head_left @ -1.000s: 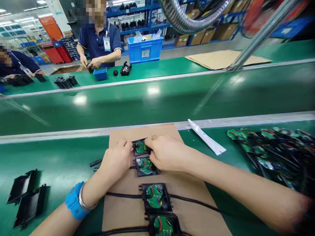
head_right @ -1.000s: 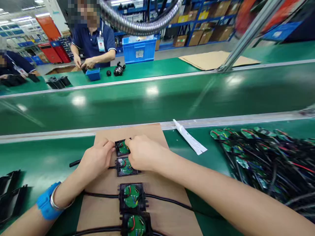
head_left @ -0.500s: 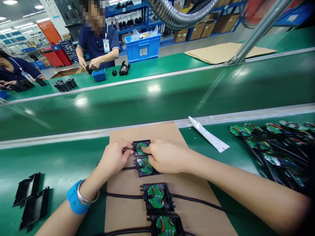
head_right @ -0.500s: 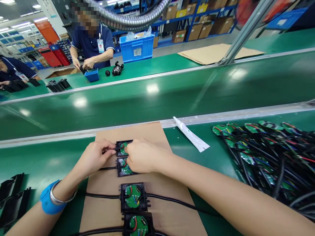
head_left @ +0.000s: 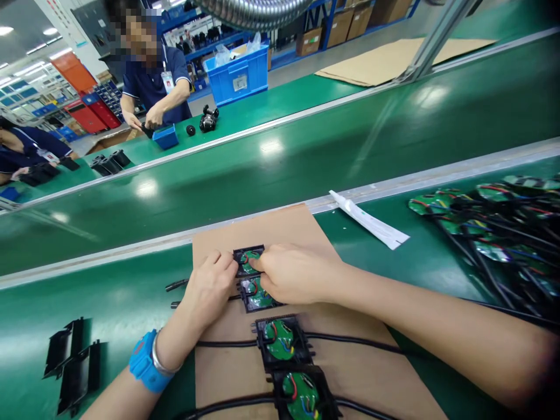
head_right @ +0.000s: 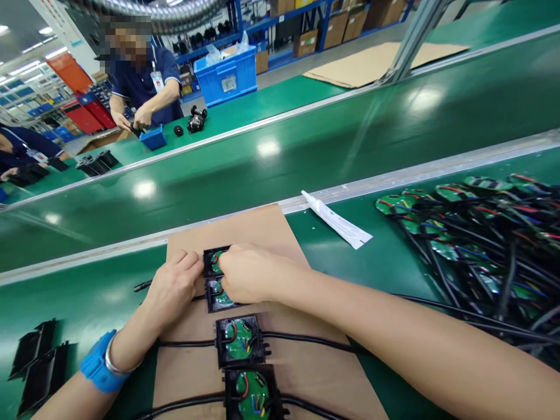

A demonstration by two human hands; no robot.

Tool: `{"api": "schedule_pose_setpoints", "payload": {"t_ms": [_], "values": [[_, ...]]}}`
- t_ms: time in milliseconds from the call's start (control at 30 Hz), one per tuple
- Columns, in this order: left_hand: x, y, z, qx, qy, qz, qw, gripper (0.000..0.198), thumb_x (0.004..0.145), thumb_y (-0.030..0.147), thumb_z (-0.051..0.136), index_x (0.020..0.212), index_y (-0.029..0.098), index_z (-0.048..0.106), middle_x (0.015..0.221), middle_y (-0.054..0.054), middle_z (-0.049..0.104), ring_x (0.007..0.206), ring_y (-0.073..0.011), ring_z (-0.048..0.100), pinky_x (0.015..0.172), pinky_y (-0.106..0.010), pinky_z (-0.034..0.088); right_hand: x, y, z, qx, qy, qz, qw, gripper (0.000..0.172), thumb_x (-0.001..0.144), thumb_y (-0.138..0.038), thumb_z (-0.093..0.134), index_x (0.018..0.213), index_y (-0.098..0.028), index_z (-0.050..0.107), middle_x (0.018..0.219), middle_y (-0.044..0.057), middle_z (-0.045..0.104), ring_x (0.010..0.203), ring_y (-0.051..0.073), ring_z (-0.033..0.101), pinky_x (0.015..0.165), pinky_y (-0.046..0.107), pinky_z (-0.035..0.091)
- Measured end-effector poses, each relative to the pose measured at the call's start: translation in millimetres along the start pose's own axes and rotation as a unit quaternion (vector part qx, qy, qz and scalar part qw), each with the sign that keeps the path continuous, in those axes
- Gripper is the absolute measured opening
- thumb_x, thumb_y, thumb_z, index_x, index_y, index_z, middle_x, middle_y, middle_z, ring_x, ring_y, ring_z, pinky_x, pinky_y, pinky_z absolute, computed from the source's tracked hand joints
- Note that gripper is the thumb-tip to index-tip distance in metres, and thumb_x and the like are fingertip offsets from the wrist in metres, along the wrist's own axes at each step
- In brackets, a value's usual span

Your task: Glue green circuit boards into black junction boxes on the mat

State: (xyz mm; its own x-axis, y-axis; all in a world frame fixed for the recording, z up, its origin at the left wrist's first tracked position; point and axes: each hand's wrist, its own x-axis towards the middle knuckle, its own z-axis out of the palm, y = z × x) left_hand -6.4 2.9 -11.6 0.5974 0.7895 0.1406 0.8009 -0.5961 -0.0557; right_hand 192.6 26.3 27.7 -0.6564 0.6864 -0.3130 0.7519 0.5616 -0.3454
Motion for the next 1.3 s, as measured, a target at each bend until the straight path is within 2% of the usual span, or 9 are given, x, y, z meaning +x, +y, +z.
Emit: {"api": "schedule_pose_setpoints", "payload": {"t_ms": [200,333,400,500,700,833,1067,1167,1300], "values": [[-4,-3,-4.2,0.028,-0.020,0.005,0.999,0.027,0.079,-0.002,0.045,0.087,0.016,0.065,0.084,-0.007,0.061,0.078,-0.0218,0.056,0.067,-0.032,0.052,-2,-5,-5,0.014,0.000,0.012,1.000,0.035,0.080,-0.023,0.043,0.099,-0.010,0.070,0.089,0.019,0.069,0.076,0.027,0.063,0.054,0.030,0.035],[-5,-6,-6.5,-0.043,0.060,-0.053,0.996,0.030,0.086,0.006,0.046,0.108,0.016,0.063,0.096,-0.007,0.063,0.085,-0.0194,0.060,0.076,-0.031,0.053,-5,2,-7,0.036,0.012,-0.004,0.999,0.037,0.076,-0.023,0.045,0.103,-0.014,0.068,0.092,0.015,0.068,0.082,0.027,0.062,0.056,0.030,0.035],[-3,-3,-4.7,-0.102,0.081,-0.026,0.991,0.025,0.089,0.012,0.047,0.108,0.015,0.063,0.102,-0.008,0.064,0.092,-0.0201,0.060,0.083,-0.033,0.052,-9,9,-9,0.057,0.019,-0.022,0.998,0.038,0.074,-0.021,0.047,0.107,-0.016,0.065,0.092,0.012,0.068,0.081,0.024,0.062,0.058,0.029,0.036],[1,2,0.4,-0.143,0.056,0.041,0.987,0.021,0.090,0.013,0.046,0.099,0.015,0.065,0.102,-0.008,0.066,0.095,-0.0212,0.060,0.088,-0.035,0.051,-15,17,-9,0.081,0.048,-0.020,0.995,0.041,0.072,-0.018,0.050,0.112,-0.015,0.058,0.085,0.008,0.067,0.074,0.020,0.059,0.058,0.027,0.035],[2,4,4.3,-0.154,0.028,0.048,0.987,0.023,0.085,0.004,0.044,0.092,0.014,0.063,0.108,-0.009,0.065,0.095,-0.0223,0.060,0.087,-0.037,0.051,-21,13,-8,0.038,0.074,0.031,0.996,0.008,0.078,-0.017,0.047,0.082,-0.018,0.055,0.074,0.004,0.063,0.067,0.016,0.055,0.057,0.026,0.031],[1,6,4.5,-0.148,-0.002,0.039,0.988,0.022,0.083,0.003,0.045,0.094,0.015,0.060,0.111,-0.008,0.064,0.097,-0.0230,0.059,0.088,-0.038,0.049,-16,7,-3,-0.008,0.082,0.047,0.995,0.011,0.081,-0.016,0.045,0.078,-0.016,0.055,0.073,0.006,0.062,0.067,0.017,0.055,0.059,0.028,0.031],[3,9,7.3,-0.144,-0.024,0.037,0.989,0.023,0.080,0.002,0.047,0.095,0.014,0.058,0.106,-0.010,0.065,0.097,-0.0242,0.059,0.088,-0.039,0.048,-3,36,30,-0.040,0.190,-0.057,0.979,0.017,0.088,-0.017,0.035,0.084,-0.015,0.052,0.078,0.006,0.055,0.067,0.015,0.048,0.060,0.028,0.032],[2,10,8.2,-0.144,-0.014,0.033,0.989,0.024,0.081,0.002,0.046,0.097,0.015,0.058,0.103,-0.010,0.065,0.095,-0.0238,0.059,0.085,-0.038,0.047,2,48,39,-0.064,0.191,-0.062,0.978,0.018,0.087,-0.014,0.035,0.085,-0.015,0.053,0.078,0.005,0.054,0.066,0.015,0.047,0.059,0.028,0.031],[2,12,7.7,-0.136,-0.001,0.035,0.990,0.039,0.084,0.006,0.047,0.120,0.018,0.053,0.103,-0.008,0.064,0.090,-0.0230,0.060,0.081,-0.037,0.047,5,48,37,-0.093,0.174,-0.075,0.977,0.019,0.083,-0.008,0.039,0.085,-0.016,0.056,0.080,0.005,0.056,0.064,0.014,0.045,0.056,0.028,0.024]]}}
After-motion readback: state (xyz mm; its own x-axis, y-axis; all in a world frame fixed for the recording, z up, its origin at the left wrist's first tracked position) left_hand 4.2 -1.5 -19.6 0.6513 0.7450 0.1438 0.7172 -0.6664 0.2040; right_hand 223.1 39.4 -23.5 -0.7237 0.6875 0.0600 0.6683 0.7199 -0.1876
